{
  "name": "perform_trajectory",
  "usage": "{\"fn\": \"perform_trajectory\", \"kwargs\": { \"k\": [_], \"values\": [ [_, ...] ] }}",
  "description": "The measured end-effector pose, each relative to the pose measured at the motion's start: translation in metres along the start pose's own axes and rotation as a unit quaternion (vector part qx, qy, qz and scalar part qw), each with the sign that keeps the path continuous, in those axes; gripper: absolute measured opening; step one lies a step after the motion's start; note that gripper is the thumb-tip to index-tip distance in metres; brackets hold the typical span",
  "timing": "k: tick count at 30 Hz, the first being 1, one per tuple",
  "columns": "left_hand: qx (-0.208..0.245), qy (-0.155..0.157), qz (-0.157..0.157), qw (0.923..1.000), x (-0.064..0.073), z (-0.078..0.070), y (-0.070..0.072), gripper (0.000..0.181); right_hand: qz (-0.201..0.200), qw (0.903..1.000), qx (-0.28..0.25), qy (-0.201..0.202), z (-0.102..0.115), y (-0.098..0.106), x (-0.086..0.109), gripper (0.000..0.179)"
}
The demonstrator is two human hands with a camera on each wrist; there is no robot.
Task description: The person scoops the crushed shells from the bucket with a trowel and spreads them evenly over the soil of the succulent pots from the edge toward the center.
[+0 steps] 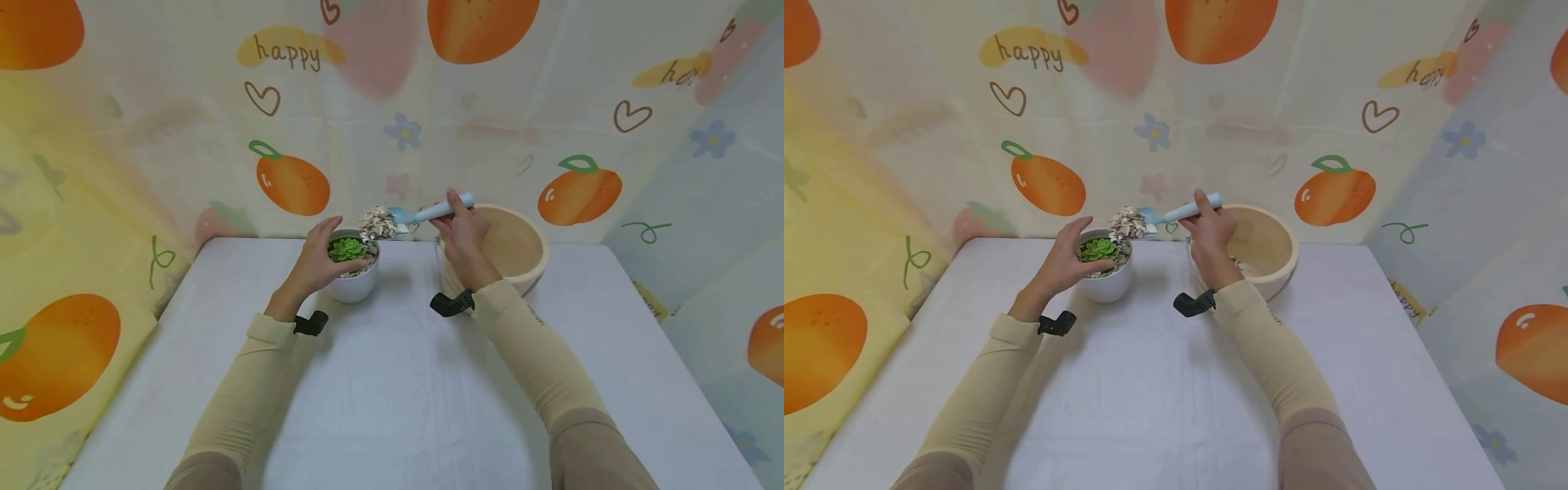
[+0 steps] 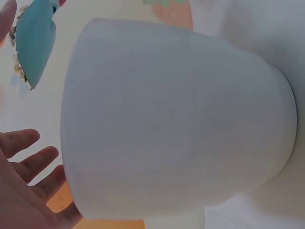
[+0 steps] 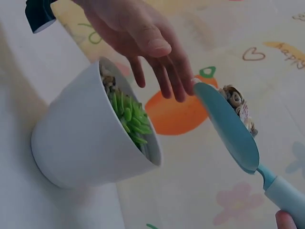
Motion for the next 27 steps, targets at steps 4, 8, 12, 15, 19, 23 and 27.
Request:
{"fn": "perform_trajectory", "kwargs": {
  "k": [4, 8, 12, 15, 19, 23, 27],
  "values": [
    [-0.003, 0.001, -0.006, 1.0000, 0.003, 0.007, 0.003, 0.105, 0.004, 1.0000, -0.002, 0.005, -0.006, -0.006, 0.002, 0.015],
    [-0.001, 0.008, -0.006, 1.0000, 0.004, 0.017, 0.006, 0.105, 0.002, 0.9999, 0.005, 0.010, -0.013, -0.008, 0.005, 0.015],
    [0.004, 0.023, 0.002, 0.9997, 0.006, 0.028, 0.008, 0.106, 0.000, 0.9996, 0.025, 0.014, -0.022, -0.011, 0.007, 0.016],
    [0.012, 0.035, 0.007, 0.9993, 0.007, 0.036, 0.007, 0.106, 0.002, 0.9989, 0.045, 0.016, -0.029, -0.015, 0.010, 0.017],
    [0.025, 0.047, 0.018, 0.9984, 0.009, 0.044, 0.004, 0.106, 0.003, 0.9978, 0.063, 0.021, -0.037, -0.018, 0.012, 0.016],
    [0.037, 0.054, 0.029, 0.9974, 0.009, 0.052, 0.001, 0.107, 0.010, 0.9979, 0.061, 0.021, -0.045, -0.021, 0.014, 0.014],
    [0.059, 0.062, 0.049, 0.9951, 0.009, 0.060, -0.002, 0.110, 0.016, 0.9974, 0.068, 0.017, -0.053, -0.022, 0.016, 0.015]
  ]
}}
Point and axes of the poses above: each hand's wrist, its own x-axis away from the middle knuckle, its own y-axis out of the back of the hand, z = x × y, the point moved 6 cm from there along -x, towards the middle knuckle, and after that the axes turned 9 degrees about -x, right-handed, at the moved point
